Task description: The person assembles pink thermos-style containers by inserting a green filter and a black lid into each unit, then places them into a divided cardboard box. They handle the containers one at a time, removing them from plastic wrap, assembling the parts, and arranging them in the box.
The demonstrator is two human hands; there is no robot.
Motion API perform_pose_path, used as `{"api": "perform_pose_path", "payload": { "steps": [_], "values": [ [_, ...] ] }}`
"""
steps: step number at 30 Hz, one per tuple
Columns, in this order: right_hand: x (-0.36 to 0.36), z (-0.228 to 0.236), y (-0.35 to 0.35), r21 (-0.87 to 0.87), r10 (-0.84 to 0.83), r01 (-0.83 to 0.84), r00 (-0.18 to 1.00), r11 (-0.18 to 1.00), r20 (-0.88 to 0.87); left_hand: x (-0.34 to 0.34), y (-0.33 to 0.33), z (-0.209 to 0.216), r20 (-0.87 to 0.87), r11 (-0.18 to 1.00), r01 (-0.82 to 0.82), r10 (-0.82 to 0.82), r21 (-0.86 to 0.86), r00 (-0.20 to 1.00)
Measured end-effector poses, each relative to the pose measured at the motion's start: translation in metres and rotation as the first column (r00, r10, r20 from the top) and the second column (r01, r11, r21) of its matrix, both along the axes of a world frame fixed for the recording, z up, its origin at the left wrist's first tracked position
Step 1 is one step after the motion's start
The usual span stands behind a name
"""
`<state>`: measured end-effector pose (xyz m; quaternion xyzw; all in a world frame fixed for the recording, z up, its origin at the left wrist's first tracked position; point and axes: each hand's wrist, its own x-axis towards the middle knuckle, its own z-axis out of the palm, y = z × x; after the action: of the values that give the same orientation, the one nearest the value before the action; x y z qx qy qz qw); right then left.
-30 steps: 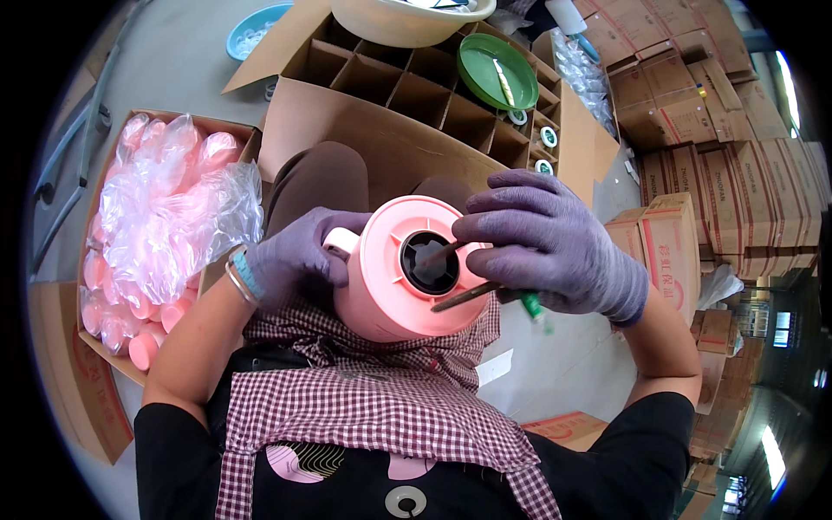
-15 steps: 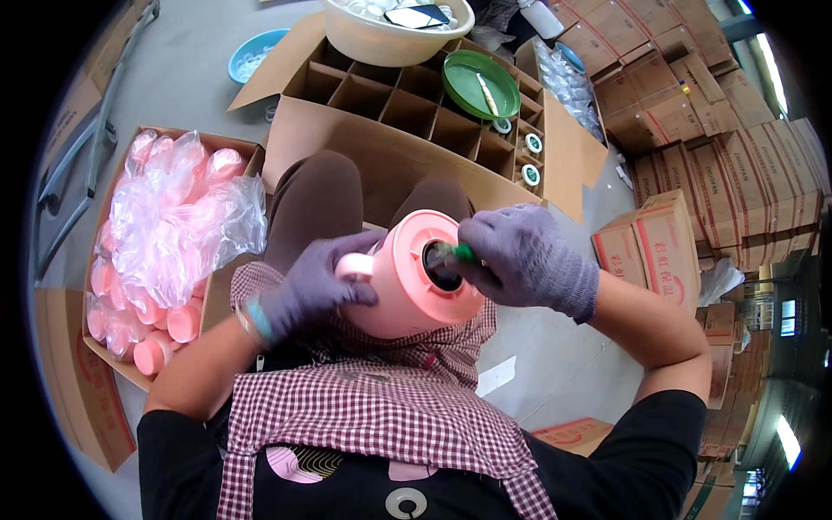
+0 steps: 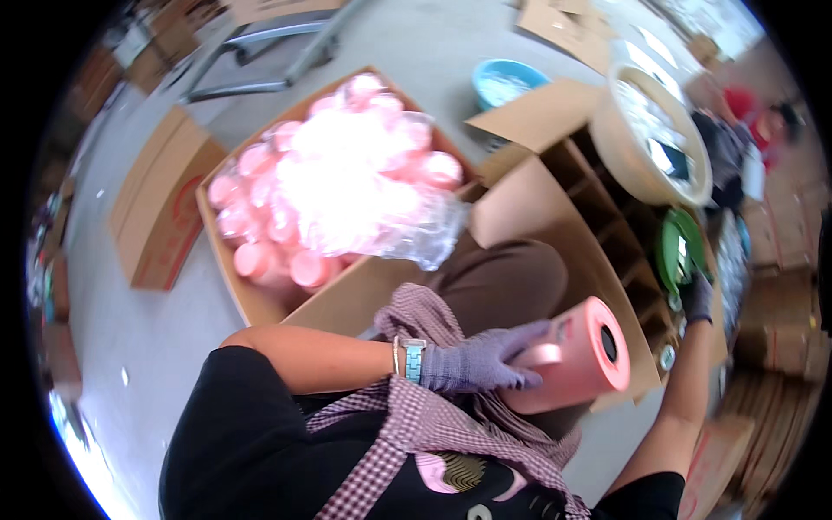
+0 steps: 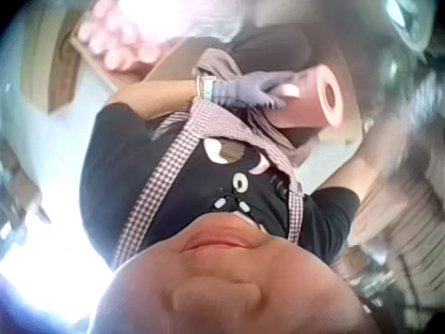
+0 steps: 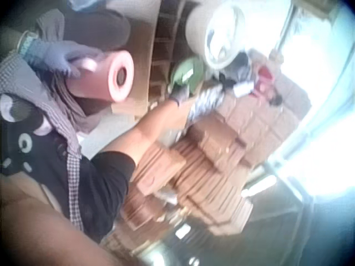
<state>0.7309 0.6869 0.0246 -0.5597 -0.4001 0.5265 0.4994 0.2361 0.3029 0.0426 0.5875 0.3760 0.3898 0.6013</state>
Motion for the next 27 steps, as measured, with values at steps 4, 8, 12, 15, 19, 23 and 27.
{"api": "perform_pose_path", "payload": {
  "steps": [4,8,12,15,19,23,27],
  "values": [
    [-0.001,-0.011,0.004,0.0,-0.091,0.093,0.974,0.996,0.207,-0.105,-0.005,0.029,-0.463,0.924,0.082,0.11,0.374,0.88],
    [-0.054,0.009,-0.097,0.193,-0.035,-0.057,0.896,0.98,0.442,-0.245,-0.058,-0.071,-0.491,0.516,-0.743,0.822,0.426,0.289],
    [-0.057,0.002,-0.202,0.132,0.049,-0.155,0.807,0.979,0.589,-0.373,-0.139,-0.144,-0.892,0.188,-0.982,0.449,0.033,0.056],
    [-0.059,-0.015,-0.257,0.04,0.105,-0.149,0.843,0.988,0.528,-0.38,-0.176,-0.206,-0.942,0.305,-0.952,0.31,-0.029,0.128],
    [-0.084,0.003,-0.304,0.067,0.075,-0.122,0.873,0.99,0.483,-0.339,-0.147,-0.207,-0.777,0.154,-0.92,0.596,0.361,-0.205],
    [-0.139,0.04,-0.303,0.067,0.092,-0.152,0.835,0.986,0.542,-0.346,-0.113,-0.221,-0.689,0.421,-0.901,0.683,0.101,0.242],
    [-0.175,0.088,-0.312,0.213,-0.021,-0.082,0.898,0.974,0.439,-0.348,-0.08,-0.091,-0.202,0.588,-0.769,0.745,-0.251,0.635]
  ]
}}
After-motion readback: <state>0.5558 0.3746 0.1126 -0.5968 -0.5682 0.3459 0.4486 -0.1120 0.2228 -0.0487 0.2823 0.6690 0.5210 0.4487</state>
